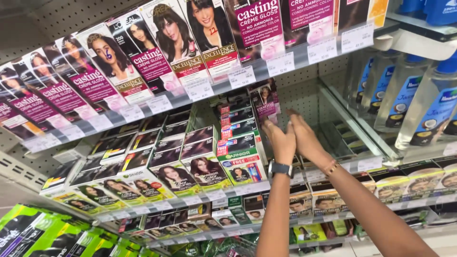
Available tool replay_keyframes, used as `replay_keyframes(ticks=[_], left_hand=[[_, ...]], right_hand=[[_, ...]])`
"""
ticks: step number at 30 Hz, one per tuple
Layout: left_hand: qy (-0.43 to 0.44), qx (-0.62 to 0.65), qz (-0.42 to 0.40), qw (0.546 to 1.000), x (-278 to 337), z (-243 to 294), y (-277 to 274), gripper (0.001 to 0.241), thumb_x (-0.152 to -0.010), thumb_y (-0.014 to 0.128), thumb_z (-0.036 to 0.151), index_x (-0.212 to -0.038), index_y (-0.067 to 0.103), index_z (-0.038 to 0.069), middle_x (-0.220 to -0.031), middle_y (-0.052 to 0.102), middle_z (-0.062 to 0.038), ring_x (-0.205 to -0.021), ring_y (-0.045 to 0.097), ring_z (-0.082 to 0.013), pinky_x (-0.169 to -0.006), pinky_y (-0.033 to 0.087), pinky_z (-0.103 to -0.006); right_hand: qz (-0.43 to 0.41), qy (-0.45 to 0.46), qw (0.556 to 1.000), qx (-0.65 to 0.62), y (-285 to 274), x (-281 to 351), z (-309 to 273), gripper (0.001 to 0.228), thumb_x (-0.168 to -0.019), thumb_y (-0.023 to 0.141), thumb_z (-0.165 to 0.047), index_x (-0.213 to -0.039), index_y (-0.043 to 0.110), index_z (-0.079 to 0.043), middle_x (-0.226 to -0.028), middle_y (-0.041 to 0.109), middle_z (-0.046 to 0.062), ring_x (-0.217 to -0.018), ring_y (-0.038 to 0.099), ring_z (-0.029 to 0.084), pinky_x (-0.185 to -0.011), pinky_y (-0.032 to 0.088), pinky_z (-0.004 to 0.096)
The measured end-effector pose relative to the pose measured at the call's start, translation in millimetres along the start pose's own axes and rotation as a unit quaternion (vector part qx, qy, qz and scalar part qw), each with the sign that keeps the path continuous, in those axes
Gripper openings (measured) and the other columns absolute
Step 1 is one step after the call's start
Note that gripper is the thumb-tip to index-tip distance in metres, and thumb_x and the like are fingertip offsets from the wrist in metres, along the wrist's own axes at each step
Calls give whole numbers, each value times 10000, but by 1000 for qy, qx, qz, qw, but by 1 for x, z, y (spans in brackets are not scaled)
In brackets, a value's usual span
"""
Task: Picking hair dye boxes from a store shelf and placing them into a shopping cart.
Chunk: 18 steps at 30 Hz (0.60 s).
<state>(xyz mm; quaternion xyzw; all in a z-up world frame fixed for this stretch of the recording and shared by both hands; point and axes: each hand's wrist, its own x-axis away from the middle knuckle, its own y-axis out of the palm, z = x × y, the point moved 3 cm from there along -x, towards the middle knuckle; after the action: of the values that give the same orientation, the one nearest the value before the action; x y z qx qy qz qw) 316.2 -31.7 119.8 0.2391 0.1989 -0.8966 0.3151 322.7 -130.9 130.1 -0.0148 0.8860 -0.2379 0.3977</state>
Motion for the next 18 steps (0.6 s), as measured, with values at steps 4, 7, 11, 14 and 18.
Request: replay_keyframes(ticks=[4,7,11,14,18], left_hand=[[-55,6,22,998,-20,12,-2,881,-898,685,189,-1549,180,-125,-1557,256,-409,-1485,250,-519,-1216,235,-499],[-72,28,49,996,-32,1,1,900,-893,670,211,-1558,160,-117,-1566,243,-400,-1480,259,-509,-1216,232,-487],[-31,19,75,997,-43,-23,15,896,-915,684,178,-1541,141,-162,-1578,210,-435,-1501,216,-531,-1242,195,-494],[-18,28,93,995,-46,-23,19,899,-905,684,155,-1544,138,-166,-1572,218,-441,-1496,225,-535,-1245,196,-501],[-3,29,121,992,-42,-14,19,907,-885,699,147,-1543,156,-160,-1563,227,-438,-1483,241,-543,-1236,204,-527]], right_hand=[[-81,45,995,-31,17,-28,16,515,-1060,401,-180,-1550,337,-34,-1554,437,257,-1426,450,394,-1156,383,422],[-152,96,983,-20,33,-43,39,600,-1030,432,-232,-1578,250,-70,-1585,377,243,-1435,416,390,-1159,367,413],[-196,77,978,-6,62,-57,78,741,-971,498,-246,-1605,157,-73,-1615,294,246,-1458,365,389,-1164,342,404],[-207,55,977,0,80,-66,110,756,-981,506,-281,-1603,138,-58,-1617,276,251,-1472,339,389,-1173,322,400],[-188,83,976,-72,80,-67,110,658,-1053,403,-341,-1609,187,-62,-1602,357,242,-1459,399,366,-1170,340,392]])
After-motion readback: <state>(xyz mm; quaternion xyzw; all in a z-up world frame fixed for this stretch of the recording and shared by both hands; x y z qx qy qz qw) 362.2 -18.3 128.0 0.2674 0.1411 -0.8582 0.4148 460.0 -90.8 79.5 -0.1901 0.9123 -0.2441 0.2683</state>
